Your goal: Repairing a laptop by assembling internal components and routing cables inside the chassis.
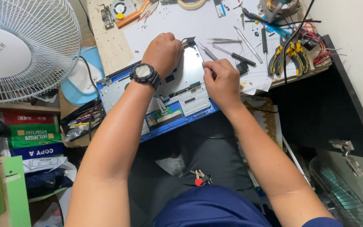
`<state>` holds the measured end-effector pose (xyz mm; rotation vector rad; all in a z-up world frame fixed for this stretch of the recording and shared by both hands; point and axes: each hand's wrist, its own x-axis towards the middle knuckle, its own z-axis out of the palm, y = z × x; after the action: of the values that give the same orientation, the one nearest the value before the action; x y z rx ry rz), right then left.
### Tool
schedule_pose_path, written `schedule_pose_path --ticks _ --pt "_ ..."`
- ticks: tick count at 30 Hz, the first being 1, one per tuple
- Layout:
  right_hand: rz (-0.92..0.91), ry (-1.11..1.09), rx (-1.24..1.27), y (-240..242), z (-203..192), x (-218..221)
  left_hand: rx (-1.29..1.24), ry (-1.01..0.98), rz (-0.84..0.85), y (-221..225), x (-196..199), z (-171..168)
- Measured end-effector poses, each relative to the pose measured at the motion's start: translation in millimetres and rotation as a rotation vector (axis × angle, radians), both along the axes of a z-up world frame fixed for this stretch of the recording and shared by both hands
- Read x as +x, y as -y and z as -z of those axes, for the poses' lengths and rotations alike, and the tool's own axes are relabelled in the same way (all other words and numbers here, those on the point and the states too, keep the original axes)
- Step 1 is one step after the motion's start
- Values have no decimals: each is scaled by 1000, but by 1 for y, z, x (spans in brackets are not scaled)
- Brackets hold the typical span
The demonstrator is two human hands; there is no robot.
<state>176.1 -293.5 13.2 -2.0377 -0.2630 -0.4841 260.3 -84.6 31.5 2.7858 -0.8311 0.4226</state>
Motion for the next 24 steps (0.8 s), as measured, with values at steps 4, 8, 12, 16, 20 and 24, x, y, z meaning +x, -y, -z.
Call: schedule_pose_path --ticks 4,8,12,16,20,24 --pt "-13 21 -75 0 -2 -1 -72 -7 6 -5 -7 -4" --pt "-6 52 -126 0 -1 0 -233 -11 41 -15 -20 -12" --pt "-24 3 -106 -1 -5 0 -124 -23 -14 -18 -43 -29" --pt "-74 13 -164 3 -14 5 -7 -44 -55 -21 -52 -28" --pt "-145 98 -354 2 -30 22 -24 8 -45 -24 -53 -22" --pt "-245 127 -488 -11 -34 41 -53 7 -52 -25 -52 -19"
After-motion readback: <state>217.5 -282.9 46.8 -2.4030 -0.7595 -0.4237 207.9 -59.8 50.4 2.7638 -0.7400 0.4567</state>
